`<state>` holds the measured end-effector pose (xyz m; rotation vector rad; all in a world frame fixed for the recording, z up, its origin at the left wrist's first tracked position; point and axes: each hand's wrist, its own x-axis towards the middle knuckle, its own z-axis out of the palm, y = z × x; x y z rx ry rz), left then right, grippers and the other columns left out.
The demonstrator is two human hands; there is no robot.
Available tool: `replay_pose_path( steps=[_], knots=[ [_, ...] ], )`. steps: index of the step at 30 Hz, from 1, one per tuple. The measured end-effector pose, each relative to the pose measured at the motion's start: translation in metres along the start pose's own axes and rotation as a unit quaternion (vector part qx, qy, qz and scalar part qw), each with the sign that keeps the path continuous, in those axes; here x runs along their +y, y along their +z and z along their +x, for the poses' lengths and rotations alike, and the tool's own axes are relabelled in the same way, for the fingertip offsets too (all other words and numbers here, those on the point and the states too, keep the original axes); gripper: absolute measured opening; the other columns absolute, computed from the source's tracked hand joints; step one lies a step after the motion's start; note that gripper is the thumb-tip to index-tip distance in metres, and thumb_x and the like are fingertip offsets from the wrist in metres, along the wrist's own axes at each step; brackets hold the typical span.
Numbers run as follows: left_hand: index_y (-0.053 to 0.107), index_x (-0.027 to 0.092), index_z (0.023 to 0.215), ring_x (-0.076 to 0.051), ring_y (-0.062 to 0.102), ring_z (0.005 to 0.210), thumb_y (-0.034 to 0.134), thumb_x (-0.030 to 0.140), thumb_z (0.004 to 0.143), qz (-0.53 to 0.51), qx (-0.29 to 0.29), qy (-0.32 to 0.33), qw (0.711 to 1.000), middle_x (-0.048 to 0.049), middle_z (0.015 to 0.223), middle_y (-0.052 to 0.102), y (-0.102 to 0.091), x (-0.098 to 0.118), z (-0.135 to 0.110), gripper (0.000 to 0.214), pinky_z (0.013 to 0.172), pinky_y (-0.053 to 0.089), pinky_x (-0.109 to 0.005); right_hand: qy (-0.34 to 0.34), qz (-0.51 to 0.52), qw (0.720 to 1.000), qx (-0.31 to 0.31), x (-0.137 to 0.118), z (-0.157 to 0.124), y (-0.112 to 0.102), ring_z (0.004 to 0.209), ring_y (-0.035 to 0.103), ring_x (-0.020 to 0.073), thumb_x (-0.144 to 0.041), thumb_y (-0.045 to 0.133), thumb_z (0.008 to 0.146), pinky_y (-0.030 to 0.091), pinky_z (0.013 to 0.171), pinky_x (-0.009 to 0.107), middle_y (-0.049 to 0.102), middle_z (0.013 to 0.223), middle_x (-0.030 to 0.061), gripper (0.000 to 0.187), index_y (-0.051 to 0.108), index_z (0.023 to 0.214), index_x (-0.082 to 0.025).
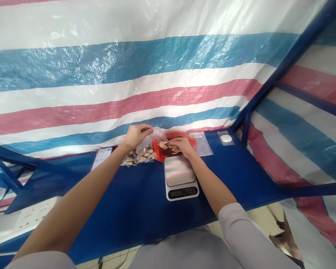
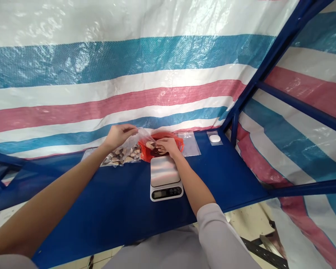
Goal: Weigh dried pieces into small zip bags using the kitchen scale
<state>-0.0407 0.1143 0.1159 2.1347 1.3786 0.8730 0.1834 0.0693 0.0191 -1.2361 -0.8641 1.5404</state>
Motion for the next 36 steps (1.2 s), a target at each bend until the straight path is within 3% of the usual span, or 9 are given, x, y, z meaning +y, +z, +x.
replay_pose_path(
  steps=[5, 10, 15, 19, 22, 25, 36],
  knots=[
    [0.074, 0.022, 0.077, -0.022, 0.067, 0.076, 0.065, 0.047, 0.077, 0.003, -0.007, 0.002, 1.0, -0.0049, 0.082, 0.078, -0.003, 0.0, -0.003, 0.027, 0.074, 0.05, -0.031, -0.059, -0.04, 0.997, 0.019, 0.001, 0.001, 0.001, 0.058, 0.065, 0.0121, -0.026, 0.08, 0.068, 0.056, 0.055, 0.021, 0.071, 0.064, 0.0024, 0.012, 0.075, 0.07, -0.015],
    [0.075, 0.022, 0.079, -0.021, 0.066, 0.076, 0.063, 0.049, 0.08, 0.006, -0.006, 0.012, 1.0, -0.0048, 0.083, 0.077, 0.0, 0.006, -0.003, 0.03, 0.074, 0.05, -0.03, -0.053, -0.043, 0.997, 0.017, 0.001, -0.003, 0.005, 0.059, 0.067, 0.0147, -0.028, 0.077, 0.071, 0.058, 0.057, 0.025, 0.072, 0.065, 0.003, 0.013, 0.076, 0.076, -0.016],
    [0.076, 0.021, 0.08, -0.021, 0.068, 0.078, 0.063, 0.048, 0.082, 0.026, -0.012, 0.015, 0.999, -0.0049, 0.085, 0.078, 0.005, 0.006, -0.002, 0.03, 0.075, 0.05, -0.029, -0.11, -0.15, 0.981, 0.061, -0.003, -0.005, 0.0, 0.059, 0.066, 0.0146, -0.021, 0.077, 0.069, 0.055, 0.055, 0.023, 0.071, 0.062, 0.0014, 0.006, 0.076, 0.069, -0.016],
    [0.077, 0.02, 0.085, -0.022, 0.069, 0.083, 0.063, 0.053, 0.083, 0.019, -0.03, 0.022, 0.999, -0.0066, 0.092, 0.079, 0.009, 0.006, -0.004, 0.036, 0.079, 0.053, -0.03, -0.083, -0.063, 0.994, 0.035, -0.002, -0.006, -0.001, 0.061, 0.067, 0.0149, -0.024, 0.078, 0.071, 0.058, 0.058, 0.025, 0.072, 0.065, 0.0026, 0.011, 0.078, 0.077, -0.015],
    [0.077, 0.02, 0.089, -0.023, 0.07, 0.087, 0.063, 0.056, 0.082, 0.004, -0.034, 0.025, 0.999, -0.008, 0.095, 0.079, 0.011, 0.007, -0.005, 0.039, 0.081, 0.053, -0.031, -0.04, 0.013, 0.999, 0.017, -0.001, -0.006, 0.0, 0.062, 0.068, 0.0158, -0.026, 0.083, 0.066, 0.059, 0.059, 0.027, 0.073, 0.067, 0.004, 0.018, 0.078, 0.079, -0.014],
    [0.076, 0.019, 0.089, -0.024, 0.07, 0.088, 0.063, 0.056, 0.081, -0.005, -0.033, 0.027, 0.999, -0.0084, 0.096, 0.079, 0.011, 0.006, -0.005, 0.04, 0.083, 0.053, -0.032, -0.038, 0.041, 0.998, 0.005, 0.001, -0.005, 0.001, 0.062, 0.067, 0.0148, -0.027, 0.086, 0.06, 0.059, 0.059, 0.026, 0.074, 0.069, 0.0042, 0.023, 0.078, 0.077, -0.014],
    [0.076, 0.018, 0.085, -0.022, 0.068, 0.079, 0.063, 0.055, 0.081, 0.005, 0.007, 0.009, 1.0, -0.0071, 0.085, 0.078, 0.005, -0.001, -0.006, 0.039, 0.077, 0.052, -0.032, -0.067, -0.043, 0.996, 0.04, 0.0, 0.0, 0.004, 0.059, 0.067, 0.0158, -0.018, 0.081, 0.065, 0.06, 0.058, 0.028, 0.071, 0.061, 0.003, 0.006, 0.076, 0.068, -0.016]
  ],
)
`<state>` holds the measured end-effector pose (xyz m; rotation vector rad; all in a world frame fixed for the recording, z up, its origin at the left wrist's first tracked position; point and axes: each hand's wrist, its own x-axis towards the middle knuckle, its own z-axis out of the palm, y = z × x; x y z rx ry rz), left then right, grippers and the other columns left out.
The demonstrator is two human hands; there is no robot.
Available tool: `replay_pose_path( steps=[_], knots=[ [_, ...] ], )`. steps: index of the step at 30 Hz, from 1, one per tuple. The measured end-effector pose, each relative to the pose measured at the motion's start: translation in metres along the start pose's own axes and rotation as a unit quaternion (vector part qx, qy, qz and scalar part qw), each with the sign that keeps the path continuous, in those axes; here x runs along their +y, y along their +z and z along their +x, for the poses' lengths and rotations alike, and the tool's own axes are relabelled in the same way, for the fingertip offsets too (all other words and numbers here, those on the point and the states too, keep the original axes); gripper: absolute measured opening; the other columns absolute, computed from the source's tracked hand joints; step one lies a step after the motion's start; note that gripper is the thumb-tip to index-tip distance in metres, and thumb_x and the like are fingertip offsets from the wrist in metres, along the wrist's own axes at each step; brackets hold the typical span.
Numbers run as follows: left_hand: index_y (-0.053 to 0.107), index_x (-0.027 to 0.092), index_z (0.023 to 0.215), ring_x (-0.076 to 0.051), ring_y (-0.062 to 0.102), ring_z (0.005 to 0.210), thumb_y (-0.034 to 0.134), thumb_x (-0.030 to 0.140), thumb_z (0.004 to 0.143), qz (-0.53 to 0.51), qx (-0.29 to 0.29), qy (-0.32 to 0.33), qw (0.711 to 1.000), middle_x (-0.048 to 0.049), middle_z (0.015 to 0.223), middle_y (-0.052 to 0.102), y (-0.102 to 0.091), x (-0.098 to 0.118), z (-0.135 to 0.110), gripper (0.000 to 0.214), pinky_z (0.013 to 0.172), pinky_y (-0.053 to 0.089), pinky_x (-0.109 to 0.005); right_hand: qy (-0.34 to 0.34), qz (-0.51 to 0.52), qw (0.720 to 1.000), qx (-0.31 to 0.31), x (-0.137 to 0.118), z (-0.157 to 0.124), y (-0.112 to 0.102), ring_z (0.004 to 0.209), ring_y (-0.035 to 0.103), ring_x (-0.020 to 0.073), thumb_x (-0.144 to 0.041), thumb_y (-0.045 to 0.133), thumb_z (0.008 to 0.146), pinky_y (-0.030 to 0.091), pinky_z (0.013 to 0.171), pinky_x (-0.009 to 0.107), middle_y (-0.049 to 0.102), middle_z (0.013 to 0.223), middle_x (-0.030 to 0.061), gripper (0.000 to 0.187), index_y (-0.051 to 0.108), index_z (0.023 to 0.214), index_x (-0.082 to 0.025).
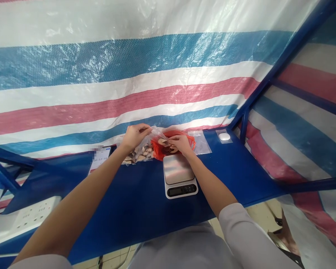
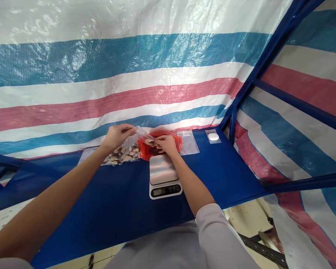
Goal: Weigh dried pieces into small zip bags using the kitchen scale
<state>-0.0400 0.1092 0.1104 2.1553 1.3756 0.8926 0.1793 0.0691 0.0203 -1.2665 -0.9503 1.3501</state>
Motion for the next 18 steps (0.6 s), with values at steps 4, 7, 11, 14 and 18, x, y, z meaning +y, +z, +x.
replay_pose_path(
  steps=[4, 7, 11, 14, 18],
  knots=[
    [0.077, 0.019, 0.088, -0.024, 0.071, 0.086, 0.068, 0.063, 0.076, -0.025, -0.014, -0.007, 1.0, -0.0087, 0.093, 0.079, -0.003, -0.004, -0.005, 0.046, 0.082, 0.054, -0.033, 0.007, 0.058, 0.998, -0.015, 0.001, -0.001, -0.002, 0.063, 0.069, 0.0152, -0.022, 0.085, 0.062, 0.061, 0.064, 0.028, 0.073, 0.066, 0.0034, 0.015, 0.076, 0.072, -0.015],
    [0.077, 0.019, 0.087, -0.026, 0.071, 0.084, 0.071, 0.066, 0.071, -0.016, -0.05, -0.025, 0.998, -0.0094, 0.091, 0.079, -0.007, -0.009, -0.009, 0.05, 0.079, 0.055, -0.033, 0.026, 0.098, 0.995, -0.009, 0.001, 0.0, -0.005, 0.066, 0.07, 0.0145, -0.024, 0.087, 0.059, 0.06, 0.068, 0.027, 0.075, 0.071, 0.0043, 0.022, 0.076, 0.076, -0.014],
    [0.078, 0.02, 0.082, -0.026, 0.07, 0.079, 0.066, 0.064, 0.074, 0.024, -0.068, -0.027, 0.997, -0.0089, 0.087, 0.079, -0.01, -0.016, -0.01, 0.047, 0.074, 0.053, -0.033, 0.038, 0.119, 0.992, 0.003, 0.001, 0.001, -0.008, 0.072, 0.071, 0.0151, -0.023, 0.088, 0.059, 0.059, 0.068, 0.024, 0.076, 0.075, 0.0051, 0.025, 0.076, 0.078, -0.014],
    [0.077, 0.021, 0.077, -0.024, 0.068, 0.072, 0.061, 0.062, 0.078, 0.058, -0.063, -0.026, 0.996, -0.0076, 0.08, 0.078, -0.011, -0.019, -0.008, 0.045, 0.07, 0.05, -0.032, 0.033, 0.096, 0.995, 0.001, 0.001, 0.001, -0.009, 0.072, 0.072, 0.0164, -0.024, 0.087, 0.061, 0.059, 0.065, 0.024, 0.076, 0.073, 0.0048, 0.022, 0.076, 0.077, -0.015],
    [0.077, 0.021, 0.078, -0.024, 0.068, 0.073, 0.06, 0.06, 0.079, 0.076, -0.063, -0.015, 0.995, -0.0067, 0.082, 0.078, -0.01, -0.019, -0.007, 0.042, 0.072, 0.05, -0.032, -0.008, -0.005, 1.0, 0.0, 0.001, 0.001, -0.006, 0.061, 0.068, 0.0142, -0.022, 0.082, 0.067, 0.057, 0.056, 0.022, 0.073, 0.065, 0.0029, 0.011, 0.076, 0.072, -0.015]
  ],
)
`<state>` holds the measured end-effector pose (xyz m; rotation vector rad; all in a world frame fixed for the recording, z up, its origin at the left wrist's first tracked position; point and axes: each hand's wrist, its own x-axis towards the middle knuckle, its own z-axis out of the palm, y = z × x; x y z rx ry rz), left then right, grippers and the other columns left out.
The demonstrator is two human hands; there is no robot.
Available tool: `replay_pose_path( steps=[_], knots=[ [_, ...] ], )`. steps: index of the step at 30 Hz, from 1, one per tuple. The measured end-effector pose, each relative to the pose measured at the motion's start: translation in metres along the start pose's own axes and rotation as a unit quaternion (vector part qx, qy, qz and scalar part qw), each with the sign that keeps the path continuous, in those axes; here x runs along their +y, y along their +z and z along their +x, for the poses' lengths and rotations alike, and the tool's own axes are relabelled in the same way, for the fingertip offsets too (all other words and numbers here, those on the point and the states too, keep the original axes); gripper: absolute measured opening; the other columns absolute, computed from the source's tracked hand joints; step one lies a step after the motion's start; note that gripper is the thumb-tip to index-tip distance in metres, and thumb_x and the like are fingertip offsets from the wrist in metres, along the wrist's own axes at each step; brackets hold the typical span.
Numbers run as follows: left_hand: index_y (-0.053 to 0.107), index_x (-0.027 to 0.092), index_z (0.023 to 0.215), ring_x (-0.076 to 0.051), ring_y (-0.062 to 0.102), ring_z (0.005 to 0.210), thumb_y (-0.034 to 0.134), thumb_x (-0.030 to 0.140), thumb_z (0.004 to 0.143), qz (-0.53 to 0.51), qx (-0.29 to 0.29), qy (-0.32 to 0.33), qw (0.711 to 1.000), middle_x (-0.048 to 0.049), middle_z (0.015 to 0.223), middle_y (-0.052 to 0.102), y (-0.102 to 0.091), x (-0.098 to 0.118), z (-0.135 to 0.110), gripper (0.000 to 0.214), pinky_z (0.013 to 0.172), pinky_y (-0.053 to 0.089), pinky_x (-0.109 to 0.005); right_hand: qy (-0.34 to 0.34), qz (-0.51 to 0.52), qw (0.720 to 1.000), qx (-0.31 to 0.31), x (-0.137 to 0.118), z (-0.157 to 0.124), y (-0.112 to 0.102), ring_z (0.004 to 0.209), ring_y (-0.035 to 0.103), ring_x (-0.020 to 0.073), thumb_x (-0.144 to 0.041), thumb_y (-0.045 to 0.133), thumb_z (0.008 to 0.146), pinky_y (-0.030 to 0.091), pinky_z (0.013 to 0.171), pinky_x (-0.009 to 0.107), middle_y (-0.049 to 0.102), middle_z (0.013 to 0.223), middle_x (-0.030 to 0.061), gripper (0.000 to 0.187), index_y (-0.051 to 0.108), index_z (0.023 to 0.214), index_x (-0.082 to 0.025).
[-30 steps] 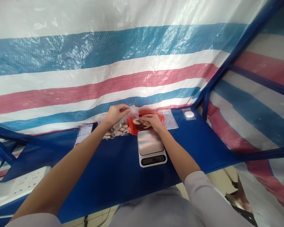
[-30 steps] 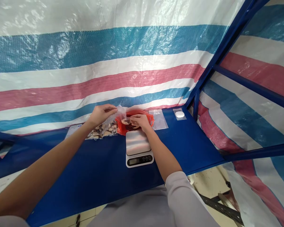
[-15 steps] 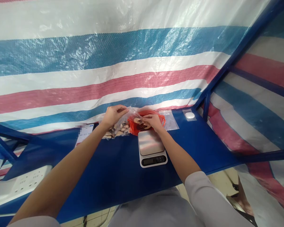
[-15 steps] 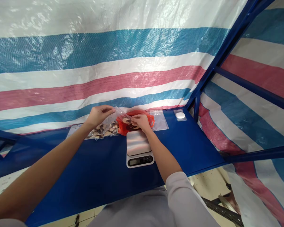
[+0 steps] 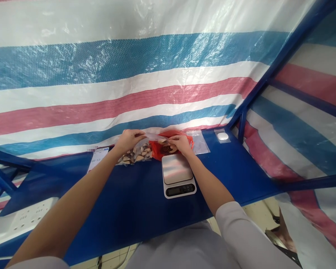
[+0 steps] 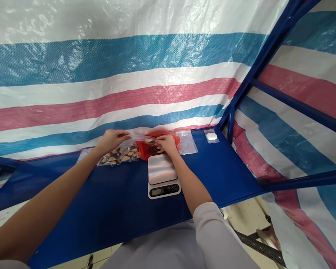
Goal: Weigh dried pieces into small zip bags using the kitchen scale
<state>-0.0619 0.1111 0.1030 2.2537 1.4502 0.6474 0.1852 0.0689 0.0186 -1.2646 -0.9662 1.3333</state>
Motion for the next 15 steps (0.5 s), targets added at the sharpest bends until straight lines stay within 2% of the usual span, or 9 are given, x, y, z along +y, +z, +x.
replay_pose_path(
  steps=[3, 7, 12, 15],
  knots=[
    [0.078, 0.022, 0.081, -0.024, 0.069, 0.076, 0.06, 0.062, 0.08, -0.004, -0.002, 0.007, 1.0, -0.0061, 0.084, 0.079, 0.003, 0.002, 0.001, 0.045, 0.073, 0.05, -0.031, -0.002, -0.042, 0.999, 0.001, 0.0, -0.001, 0.005, 0.054, 0.065, 0.0121, -0.021, 0.078, 0.072, 0.055, 0.049, 0.021, 0.072, 0.064, 0.0026, 0.006, 0.076, 0.074, -0.015],
    [0.079, 0.023, 0.084, -0.024, 0.07, 0.081, 0.06, 0.065, 0.081, -0.019, -0.006, 0.033, 0.999, -0.0063, 0.089, 0.08, 0.004, 0.005, 0.003, 0.046, 0.073, 0.051, -0.029, 0.022, -0.023, 0.999, -0.024, 0.001, -0.004, 0.01, 0.055, 0.066, 0.0117, -0.027, 0.081, 0.073, 0.056, 0.049, 0.019, 0.075, 0.07, 0.0043, 0.015, 0.078, 0.082, -0.015],
    [0.078, 0.022, 0.08, -0.023, 0.069, 0.077, 0.062, 0.063, 0.081, -0.024, 0.007, 0.027, 0.999, -0.0063, 0.083, 0.079, 0.001, 0.008, 0.004, 0.044, 0.074, 0.051, -0.031, -0.016, -0.089, 0.996, -0.015, 0.0, -0.005, 0.007, 0.052, 0.064, 0.0115, -0.025, 0.082, 0.072, 0.055, 0.047, 0.02, 0.072, 0.064, 0.0033, 0.011, 0.077, 0.07, -0.016],
    [0.079, 0.022, 0.086, -0.023, 0.069, 0.079, 0.062, 0.063, 0.082, -0.036, 0.0, 0.03, 0.999, -0.007, 0.087, 0.079, 0.001, 0.011, 0.002, 0.045, 0.076, 0.052, -0.031, -0.008, -0.083, 0.997, -0.008, 0.001, -0.004, 0.006, 0.052, 0.064, 0.0115, -0.022, 0.081, 0.072, 0.055, 0.047, 0.02, 0.07, 0.062, 0.0019, 0.01, 0.075, 0.067, -0.016]
  ],
)
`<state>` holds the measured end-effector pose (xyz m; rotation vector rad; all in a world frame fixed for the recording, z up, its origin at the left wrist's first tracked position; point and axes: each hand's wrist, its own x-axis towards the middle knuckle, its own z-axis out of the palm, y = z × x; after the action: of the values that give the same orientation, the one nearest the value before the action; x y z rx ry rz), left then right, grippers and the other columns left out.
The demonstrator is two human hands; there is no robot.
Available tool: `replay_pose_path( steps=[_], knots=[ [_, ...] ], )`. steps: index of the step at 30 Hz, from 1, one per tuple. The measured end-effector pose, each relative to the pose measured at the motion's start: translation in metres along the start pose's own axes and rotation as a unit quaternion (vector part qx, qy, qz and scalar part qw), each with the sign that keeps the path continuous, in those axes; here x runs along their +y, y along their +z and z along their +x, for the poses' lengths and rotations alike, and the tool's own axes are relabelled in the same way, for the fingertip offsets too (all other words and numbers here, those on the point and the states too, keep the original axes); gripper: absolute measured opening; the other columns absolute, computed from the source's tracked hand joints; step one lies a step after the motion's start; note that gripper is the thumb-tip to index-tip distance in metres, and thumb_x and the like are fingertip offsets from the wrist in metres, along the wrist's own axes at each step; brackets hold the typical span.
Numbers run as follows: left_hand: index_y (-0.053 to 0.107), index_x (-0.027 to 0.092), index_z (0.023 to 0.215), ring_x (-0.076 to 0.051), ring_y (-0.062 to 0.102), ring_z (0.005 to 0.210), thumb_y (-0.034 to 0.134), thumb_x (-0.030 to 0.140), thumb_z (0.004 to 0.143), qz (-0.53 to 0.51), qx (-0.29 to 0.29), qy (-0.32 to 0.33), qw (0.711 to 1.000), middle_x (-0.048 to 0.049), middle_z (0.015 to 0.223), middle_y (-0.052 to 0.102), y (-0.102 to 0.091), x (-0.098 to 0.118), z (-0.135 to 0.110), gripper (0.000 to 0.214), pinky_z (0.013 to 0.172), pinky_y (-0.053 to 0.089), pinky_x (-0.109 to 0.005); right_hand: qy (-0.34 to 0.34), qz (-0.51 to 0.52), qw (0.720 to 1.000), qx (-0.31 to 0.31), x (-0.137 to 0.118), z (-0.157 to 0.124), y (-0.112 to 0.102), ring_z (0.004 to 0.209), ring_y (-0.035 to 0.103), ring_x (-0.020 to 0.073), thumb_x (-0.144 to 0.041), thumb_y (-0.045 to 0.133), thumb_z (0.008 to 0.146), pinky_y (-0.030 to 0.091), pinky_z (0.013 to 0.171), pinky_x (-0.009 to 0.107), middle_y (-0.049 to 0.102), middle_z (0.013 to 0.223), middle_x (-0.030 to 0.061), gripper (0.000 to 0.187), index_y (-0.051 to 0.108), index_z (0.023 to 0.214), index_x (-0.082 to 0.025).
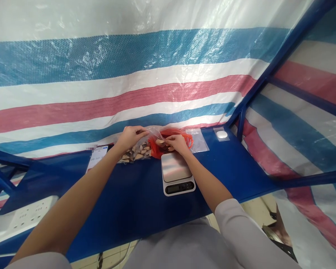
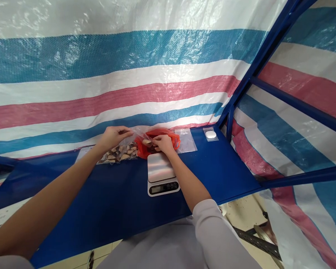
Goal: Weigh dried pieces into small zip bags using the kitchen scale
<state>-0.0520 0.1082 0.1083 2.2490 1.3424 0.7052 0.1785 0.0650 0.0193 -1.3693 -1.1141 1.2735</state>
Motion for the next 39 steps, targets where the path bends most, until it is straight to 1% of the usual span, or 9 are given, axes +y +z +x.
replay_pose_path(
  steps=[4, 6, 12, 17, 21, 24, 29, 34, 39],
  knots=[
    [0.077, 0.02, 0.101, -0.024, 0.069, 0.087, 0.067, 0.065, 0.078, -0.015, 0.013, 0.006, 1.0, -0.0093, 0.1, 0.078, 0.005, 0.008, -0.003, 0.051, 0.081, 0.053, -0.032, 0.026, 0.065, 0.997, -0.015, 0.0, -0.001, 0.002, 0.056, 0.065, 0.0119, -0.023, 0.081, 0.072, 0.057, 0.052, 0.021, 0.07, 0.064, 0.0025, 0.01, 0.075, 0.074, -0.015],
    [0.076, 0.02, 0.104, -0.024, 0.069, 0.09, 0.065, 0.064, 0.08, -0.026, 0.025, 0.013, 0.999, -0.0098, 0.104, 0.078, 0.008, 0.013, -0.003, 0.052, 0.084, 0.053, -0.032, 0.023, 0.08, 0.996, -0.017, -0.001, -0.002, 0.002, 0.058, 0.066, 0.012, -0.023, 0.081, 0.072, 0.058, 0.053, 0.021, 0.07, 0.066, 0.0027, 0.011, 0.075, 0.076, -0.014],
    [0.075, 0.019, 0.087, -0.022, 0.068, 0.083, 0.054, 0.058, 0.088, -0.025, 0.063, 0.014, 0.998, -0.007, 0.091, 0.078, 0.014, 0.024, 0.004, 0.044, 0.078, 0.049, -0.03, 0.032, 0.112, 0.993, -0.029, -0.003, -0.007, -0.002, 0.065, 0.069, 0.0138, -0.027, 0.078, 0.076, 0.059, 0.055, 0.022, 0.072, 0.074, 0.0032, 0.017, 0.076, 0.089, -0.016],
    [0.069, 0.019, 0.076, -0.019, 0.064, 0.07, 0.051, 0.057, 0.091, -0.015, 0.115, -0.023, 0.993, -0.0053, 0.075, 0.074, 0.017, 0.027, 0.008, 0.044, 0.069, 0.046, -0.03, 0.031, 0.139, 0.988, -0.053, 0.001, -0.011, -0.006, 0.077, 0.072, 0.017, -0.03, 0.086, 0.069, 0.061, 0.059, 0.023, 0.075, 0.081, 0.0031, 0.032, 0.076, 0.097, -0.02],
    [0.067, 0.02, 0.072, -0.019, 0.065, 0.07, 0.051, 0.056, 0.091, -0.021, 0.134, -0.031, 0.99, -0.005, 0.073, 0.074, 0.02, 0.03, 0.007, 0.044, 0.068, 0.047, -0.029, 0.038, 0.148, 0.986, -0.066, 0.003, -0.011, -0.004, 0.073, 0.073, 0.0156, -0.028, 0.087, 0.065, 0.061, 0.06, 0.023, 0.076, 0.084, 0.0024, 0.034, 0.074, 0.096, -0.021],
    [0.066, 0.02, 0.072, -0.018, 0.066, 0.07, 0.051, 0.054, 0.091, -0.02, 0.13, -0.037, 0.991, -0.005, 0.073, 0.074, 0.019, 0.031, 0.007, 0.042, 0.069, 0.047, -0.029, 0.043, 0.141, 0.988, -0.051, 0.003, -0.009, -0.002, 0.067, 0.071, 0.0155, -0.028, 0.087, 0.064, 0.059, 0.055, 0.023, 0.075, 0.077, 0.0029, 0.033, 0.074, 0.093, -0.019],
    [0.068, 0.02, 0.075, -0.019, 0.066, 0.071, 0.051, 0.054, 0.089, -0.009, 0.102, -0.026, 0.994, -0.0049, 0.076, 0.075, 0.014, 0.026, 0.005, 0.04, 0.069, 0.047, -0.029, 0.006, 0.111, 0.994, -0.007, 0.003, -0.005, -0.003, 0.057, 0.066, 0.0139, -0.028, 0.086, 0.063, 0.057, 0.05, 0.023, 0.071, 0.066, 0.0008, 0.029, 0.074, 0.085, -0.016],
    [0.071, 0.02, 0.084, -0.02, 0.065, 0.076, 0.055, 0.055, 0.086, -0.023, 0.043, 0.02, 0.999, -0.0052, 0.084, 0.076, 0.012, 0.02, 0.003, 0.038, 0.071, 0.047, -0.029, 0.042, 0.173, 0.984, -0.009, 0.001, -0.008, -0.002, 0.06, 0.068, 0.0156, -0.031, 0.085, 0.062, 0.057, 0.052, 0.024, 0.072, 0.069, 0.0021, 0.033, 0.075, 0.09, -0.015],
    [0.065, 0.02, 0.07, -0.018, 0.057, 0.063, 0.049, 0.059, 0.089, 0.011, 0.048, 0.012, 0.999, -0.0028, 0.066, 0.068, 0.013, 0.024, 0.002, 0.046, 0.06, 0.042, -0.029, 0.057, 0.197, 0.979, -0.011, -0.003, -0.011, 0.001, 0.064, 0.069, 0.0148, -0.029, 0.086, 0.063, 0.056, 0.055, 0.024, 0.075, 0.077, 0.0023, 0.043, 0.074, 0.102, -0.017]
  ],
)
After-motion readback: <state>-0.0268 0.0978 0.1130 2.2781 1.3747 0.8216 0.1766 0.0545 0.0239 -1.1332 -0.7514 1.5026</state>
